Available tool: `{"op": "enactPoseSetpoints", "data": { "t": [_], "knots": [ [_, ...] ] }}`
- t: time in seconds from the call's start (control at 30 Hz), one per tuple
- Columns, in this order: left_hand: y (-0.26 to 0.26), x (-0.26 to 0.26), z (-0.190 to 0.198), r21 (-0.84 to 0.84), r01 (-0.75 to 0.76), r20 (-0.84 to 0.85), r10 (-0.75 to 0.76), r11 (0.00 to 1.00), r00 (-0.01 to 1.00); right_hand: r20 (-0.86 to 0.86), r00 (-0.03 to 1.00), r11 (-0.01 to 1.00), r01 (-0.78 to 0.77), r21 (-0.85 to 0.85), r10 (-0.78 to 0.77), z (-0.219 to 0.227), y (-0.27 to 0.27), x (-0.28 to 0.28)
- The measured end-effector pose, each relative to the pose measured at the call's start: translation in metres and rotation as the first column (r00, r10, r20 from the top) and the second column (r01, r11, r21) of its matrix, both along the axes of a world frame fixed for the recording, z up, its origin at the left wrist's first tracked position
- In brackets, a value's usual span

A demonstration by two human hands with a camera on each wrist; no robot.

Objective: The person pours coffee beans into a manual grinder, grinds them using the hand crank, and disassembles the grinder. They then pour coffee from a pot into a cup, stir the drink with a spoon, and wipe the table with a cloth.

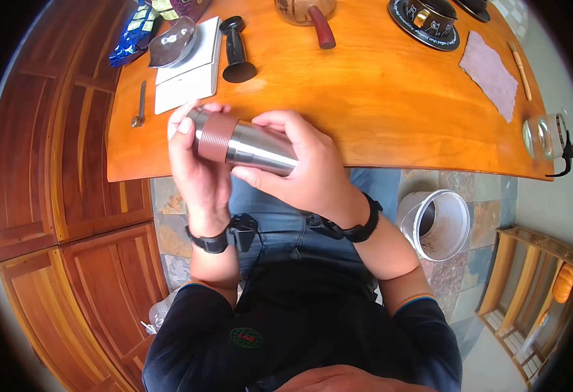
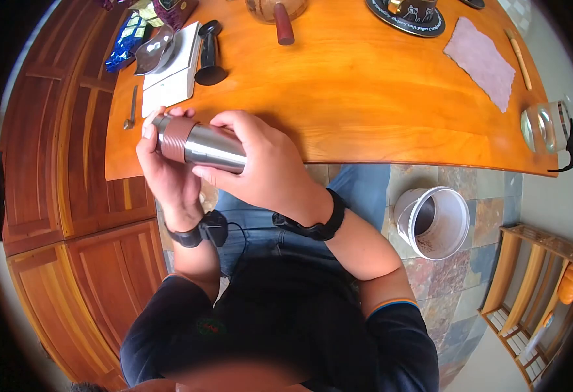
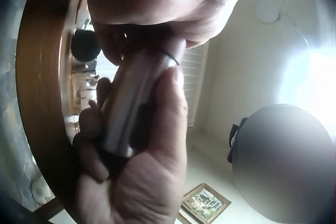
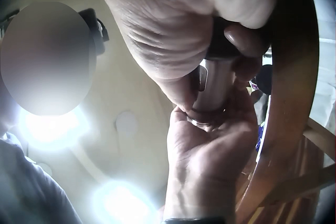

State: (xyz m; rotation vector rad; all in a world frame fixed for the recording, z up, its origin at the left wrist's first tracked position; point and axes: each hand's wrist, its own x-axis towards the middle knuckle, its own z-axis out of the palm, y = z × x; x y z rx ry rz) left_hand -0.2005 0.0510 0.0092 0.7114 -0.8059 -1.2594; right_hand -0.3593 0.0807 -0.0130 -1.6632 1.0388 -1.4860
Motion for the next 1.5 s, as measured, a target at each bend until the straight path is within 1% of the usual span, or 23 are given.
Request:
{"op": "enactPoseSetpoints", "data": {
  "t": [0.03, 0.07, 0.1, 0.17, 0.2, 0.3, 0.37, 0.43, 0.47, 0.53, 0.63, 0.73, 0.87, 0.9, 1.07, 1.13, 1.17, 1.23, 1.3, 1.37, 1.4, 1.43, 1.5],
  "knots": [
    [0.001, 0.014, 0.0, 0.025, -0.011, 0.096, 0.009, 1.0, 0.995, 0.001, 1.0, 1.0, 0.0, 0.001, 0.0, -0.001, 0.001, 0.001],
    [0.001, 0.022, 0.003, 0.013, 0.026, 0.062, -0.027, 1.0, 0.998, -0.069, 0.998, 0.999, 0.009, -0.041, -0.012, -0.002, 0.002, 0.003],
    [0.002, 0.025, 0.004, 0.013, 0.022, 0.063, -0.022, 1.0, 0.998, -0.138, 0.99, 0.996, 0.013, -0.083, -0.024, -0.002, 0.003, 0.005],
    [0.005, 0.027, 0.008, 0.103, 0.067, -0.053, -0.062, 0.992, 0.997, -0.138, 0.99, 0.994, 0.022, -0.106, -0.036, -0.003, 0.003, 0.008],
    [0.005, 0.026, 0.009, 0.129, 0.053, -0.08, -0.043, 0.99, 0.996, -0.147, 0.987, 0.992, 0.039, -0.124, -0.057, -0.004, 0.003, 0.008],
    [0.002, 0.014, 0.014, 0.149, 0.004, -0.138, 0.017, 0.989, 0.99, -0.161, 0.982, 0.984, 0.072, -0.166, -0.098, -0.005, 0.003, 0.009],
    [0.001, 0.003, 0.019, 0.153, -0.032, -0.116, 0.05, 0.988, 0.992, -0.168, 0.979, 0.98, 0.087, -0.181, -0.118, -0.007, 0.003, 0.01],
    [0.001, -0.004, 0.019, 0.105, -0.097, -0.104, 0.108, 0.99, 0.989, -0.12, 0.983, 0.971, 0.108, -0.214, -0.136, -0.008, 0.002, 0.009],
    [0.001, -0.002, 0.017, 0.112, -0.099, -0.107, 0.111, 0.989, 0.988, -0.125, 0.983, 0.973, 0.105, -0.207, -0.133, -0.008, 0.003, 0.009],
    [0.001, 0.003, 0.011, -0.025, 0.02, -0.21, -0.025, 0.999, 0.977, -0.086, 0.99, 0.973, 0.092, -0.214, -0.112, -0.008, 0.003, 0.008],
    [0.001, -0.002, 0.014, -0.038, -0.001, -0.205, -0.007, 0.999, 0.979, -0.05, 0.995, 0.97, 0.074, -0.23, -0.088, -0.01, 0.004, 0.008],
    [0.0, -0.009, 0.019, -0.056, -0.033, -0.181, 0.023, 0.998, 0.983, -0.01, 0.997, 0.973, 0.07, -0.219, -0.075, -0.013, 0.002, 0.009],
    [-0.004, -0.013, 0.019, -0.089, -0.061, -0.125, 0.05, 0.994, 0.991, -0.021, 0.997, 0.979, 0.07, -0.191, -0.075, -0.008, 0.001, 0.007],
    [-0.005, -0.015, 0.02, -0.081, -0.06, -0.128, 0.049, 0.995, 0.991, -0.006, 0.999, 0.986, 0.051, -0.157, -0.053, -0.007, 0.0, 0.006],
    [-0.009, -0.019, 0.018, -0.151, -0.031, -0.137, 0.01, 0.988, 0.991, 0.068, 0.998, 0.996, 0.019, -0.084, -0.013, -0.005, -0.001, 0.005],
    [-0.012, -0.017, 0.016, -0.214, -0.011, -0.117, -0.014, 0.977, 0.993, 0.06, 0.998, 0.998, -0.004, -0.057, 0.007, -0.003, -0.002, 0.002],
    [-0.013, -0.018, 0.016, -0.207, -0.01, -0.121, -0.015, 0.978, 0.993, 0.057, 0.998, 0.999, -0.028, -0.038, 0.03, -0.002, -0.002, 0.001],
    [-0.012, -0.02, 0.016, -0.274, 0.023, -0.156, -0.068, 0.961, 0.985, 0.06, 0.998, 0.999, -0.031, -0.021, 0.033, -0.003, -0.003, 0.0],
    [-0.013, -0.022, 0.017, -0.271, 0.011, -0.155, -0.055, 0.963, 0.986, 0.054, 0.996, 0.998, -0.068, -0.01, 0.069, 0.001, -0.003, -0.003],
    [-0.014, -0.022, 0.019, -0.34, 0.079, -0.129, -0.129, 0.937, 0.983, 0.061, 0.995, 0.996, -0.086, 0.028, 0.084, 0.004, -0.004, -0.006],
    [-0.015, -0.021, 0.018, -0.361, 0.109, -0.071, -0.144, 0.926, 0.987, 0.05, 0.995, 0.996, -0.091, 0.021, 0.09, 0.005, -0.005, -0.008],
    [-0.016, -0.021, 0.021, -0.358, 0.108, -0.076, -0.144, 0.928, 0.987, 0.039, 0.995, 0.995, -0.096, 0.015, 0.095, 0.007, -0.005, -0.009],
    [-0.015, -0.022, 0.027, -0.316, 0.232, 0.065, -0.223, 0.92, 0.973, 0.03, 0.995, 0.995, -0.098, 0.023, 0.097, 0.01, -0.007, -0.011]
  ]
}}
